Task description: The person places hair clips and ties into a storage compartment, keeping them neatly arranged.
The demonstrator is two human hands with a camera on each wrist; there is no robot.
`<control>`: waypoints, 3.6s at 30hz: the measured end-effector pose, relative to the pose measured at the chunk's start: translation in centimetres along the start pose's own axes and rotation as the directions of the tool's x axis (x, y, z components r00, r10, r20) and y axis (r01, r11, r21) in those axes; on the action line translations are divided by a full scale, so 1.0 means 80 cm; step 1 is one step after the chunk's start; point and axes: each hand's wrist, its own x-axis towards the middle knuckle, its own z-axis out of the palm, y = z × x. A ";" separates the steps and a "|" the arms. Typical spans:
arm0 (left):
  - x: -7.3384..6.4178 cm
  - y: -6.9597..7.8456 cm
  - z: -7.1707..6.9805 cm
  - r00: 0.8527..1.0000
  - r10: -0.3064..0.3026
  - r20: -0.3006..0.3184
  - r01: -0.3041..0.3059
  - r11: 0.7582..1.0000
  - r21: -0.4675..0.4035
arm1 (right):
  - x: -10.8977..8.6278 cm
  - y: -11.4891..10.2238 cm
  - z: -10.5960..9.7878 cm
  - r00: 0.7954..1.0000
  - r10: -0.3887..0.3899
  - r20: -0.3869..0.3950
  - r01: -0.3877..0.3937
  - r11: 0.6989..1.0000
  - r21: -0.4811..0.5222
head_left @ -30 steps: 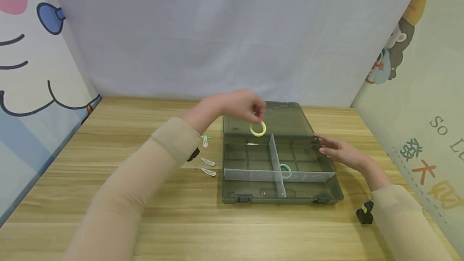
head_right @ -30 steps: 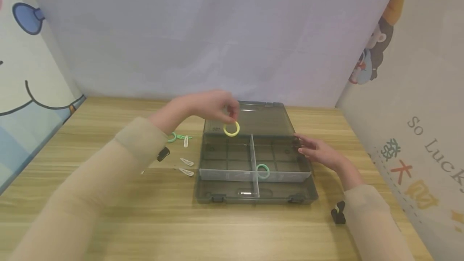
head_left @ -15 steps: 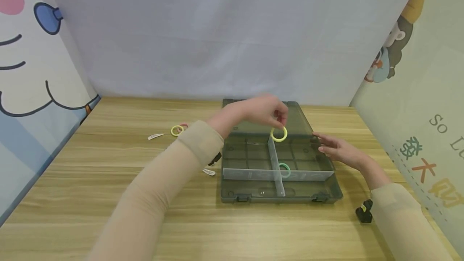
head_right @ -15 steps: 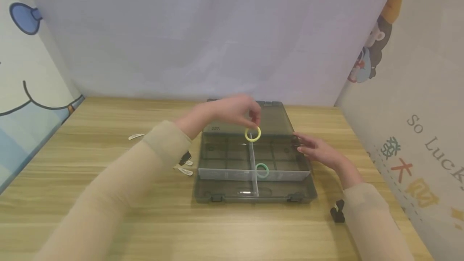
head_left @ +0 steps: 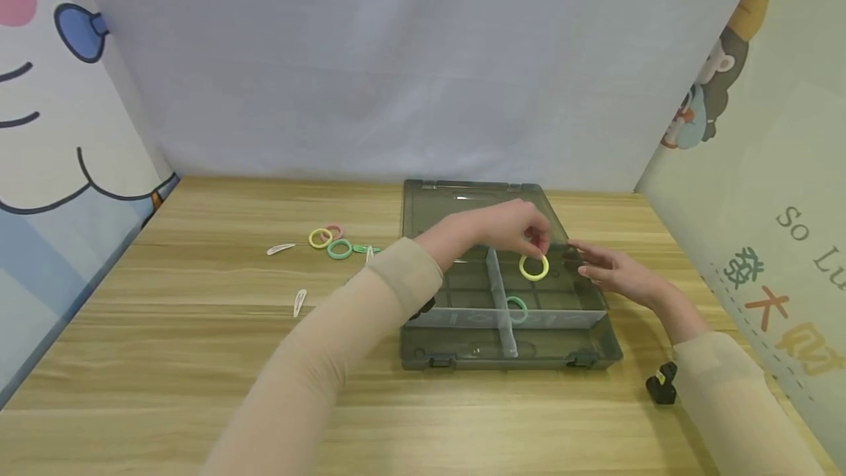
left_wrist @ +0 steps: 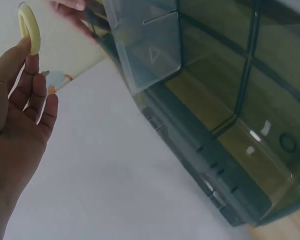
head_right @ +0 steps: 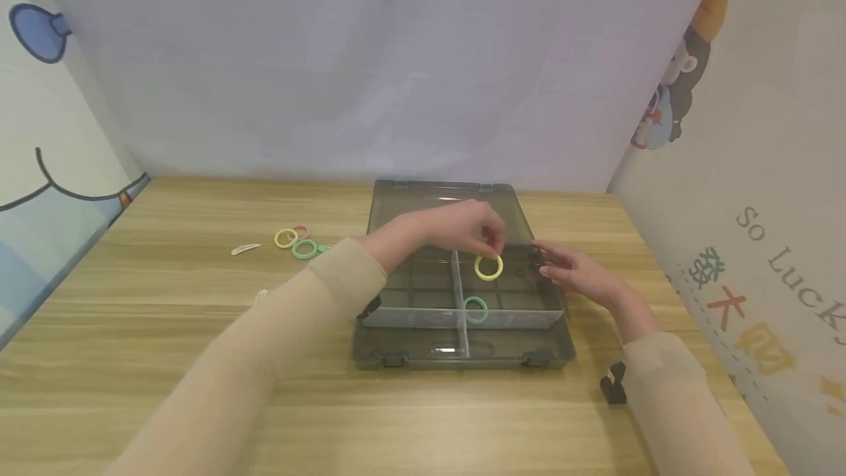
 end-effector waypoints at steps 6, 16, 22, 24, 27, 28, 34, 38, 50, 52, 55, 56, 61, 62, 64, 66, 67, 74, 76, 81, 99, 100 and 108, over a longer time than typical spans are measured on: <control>0.016 -0.002 0.021 1.000 0.000 0.004 0.000 0.998 -0.058 | 0.000 0.001 0.000 1.000 -0.005 -0.001 0.005 1.000 0.020; 0.043 -0.009 0.057 0.999 0.034 0.015 -0.034 0.999 -0.004 | -0.005 0.000 0.000 1.000 -0.007 0.003 0.007 1.000 0.024; 0.049 -0.007 0.070 0.998 0.024 0.062 -0.027 0.999 0.046 | -0.006 -0.001 -0.001 1.000 -0.007 0.004 0.007 1.000 0.028; 0.050 -0.006 0.073 0.997 0.014 0.077 -0.020 0.997 0.074 | -0.006 -0.001 0.000 1.000 -0.010 0.005 0.010 1.000 0.027; 0.051 -0.007 0.080 0.996 0.009 0.089 -0.018 0.996 0.092 | -0.006 -0.001 0.000 1.000 -0.016 0.009 0.016 0.999 0.029; 0.052 -0.007 0.082 0.996 0.011 0.089 -0.019 0.995 0.093 | -0.006 -0.001 0.000 1.000 -0.018 0.010 0.017 0.999 0.028; 0.054 -0.009 0.094 0.995 0.009 0.101 -0.018 0.996 0.091 | -0.006 0.000 0.001 1.000 -0.023 0.008 0.023 0.999 0.023; 0.054 -0.010 0.099 0.992 0.003 0.124 -0.016 0.995 0.103 | -0.007 -0.001 0.002 1.000 -0.019 0.003 0.019 1.000 0.022; 0.047 -0.009 0.090 0.993 0.033 0.113 -0.039 0.998 0.046 | -0.011 -0.009 0.001 1.000 -0.026 -0.004 0.026 1.000 0.010; 0.045 -0.007 0.086 0.992 0.035 0.122 -0.038 0.999 0.021 | -0.012 -0.010 0.001 1.000 -0.024 -0.001 0.024 1.000 0.008; 0.041 -0.003 0.081 0.992 0.036 0.123 -0.035 0.999 -0.003 | -0.015 -0.011 0.000 1.000 -0.018 0.001 0.018 1.000 0.008; 0.040 -0.002 0.080 0.992 0.033 0.121 -0.032 0.999 -0.009 | -0.015 -0.011 0.001 1.000 -0.016 0.001 0.016 1.000 0.009; 0.030 0.003 0.070 0.993 0.031 0.118 -0.029 0.999 -0.019 | -0.015 -0.011 0.001 1.000 -0.010 0.000 0.010 1.000 0.009; 0.028 0.003 0.068 0.992 0.031 0.122 -0.029 0.999 -0.013 | -0.015 -0.011 0.001 1.000 -0.009 0.001 0.009 1.000 0.008; 0.023 0.004 0.063 0.991 0.028 0.128 -0.028 1.000 -0.007 | -0.015 -0.011 0.001 1.000 -0.010 0.002 0.010 1.000 0.006; 0.018 0.004 0.058 0.991 0.028 0.128 -0.029 1.000 0.003 | -0.015 -0.012 0.001 1.000 -0.014 0.003 0.014 1.000 0.001; 0.014 0.005 0.055 0.992 0.028 0.126 -0.029 1.000 0.007 | -0.015 -0.013 0.002 1.000 -0.015 0.004 0.015 1.000 0.000; -0.009 0.007 0.040 0.992 0.015 0.121 -0.018 0.999 0.027 | -0.017 -0.015 0.001 1.000 0.005 -0.002 -0.005 1.000 -0.006; -0.015 0.007 0.037 0.992 0.022 0.122 -0.026 0.999 0.027 | -0.017 -0.013 0.000 1.000 0.002 -0.005 -0.002 1.000 -0.008; -0.029 0.005 0.033 0.992 0.054 0.115 -0.056 0.998 0.017 | -0.018 -0.009 -0.001 1.000 -0.003 -0.006 0.003 1.000 -0.001; -0.090 -0.012 0.013 0.994 0.095 0.059 -0.097 0.995 0.021 | -0.025 -0.008 -0.005 1.000 -0.012 0.009 0.012 1.000 0.009; -0.094 -0.013 0.012 0.994 0.094 0.056 -0.096 0.995 0.031 | -0.025 -0.008 -0.005 1.000 -0.014 0.009 0.013 1.000 0.010; -0.124 -0.019 0.003 0.998 0.064 0.013 -0.065 0.997 0.033 | -0.026 -0.006 -0.003 1.000 -0.015 0.000 0.015 1.000 0.000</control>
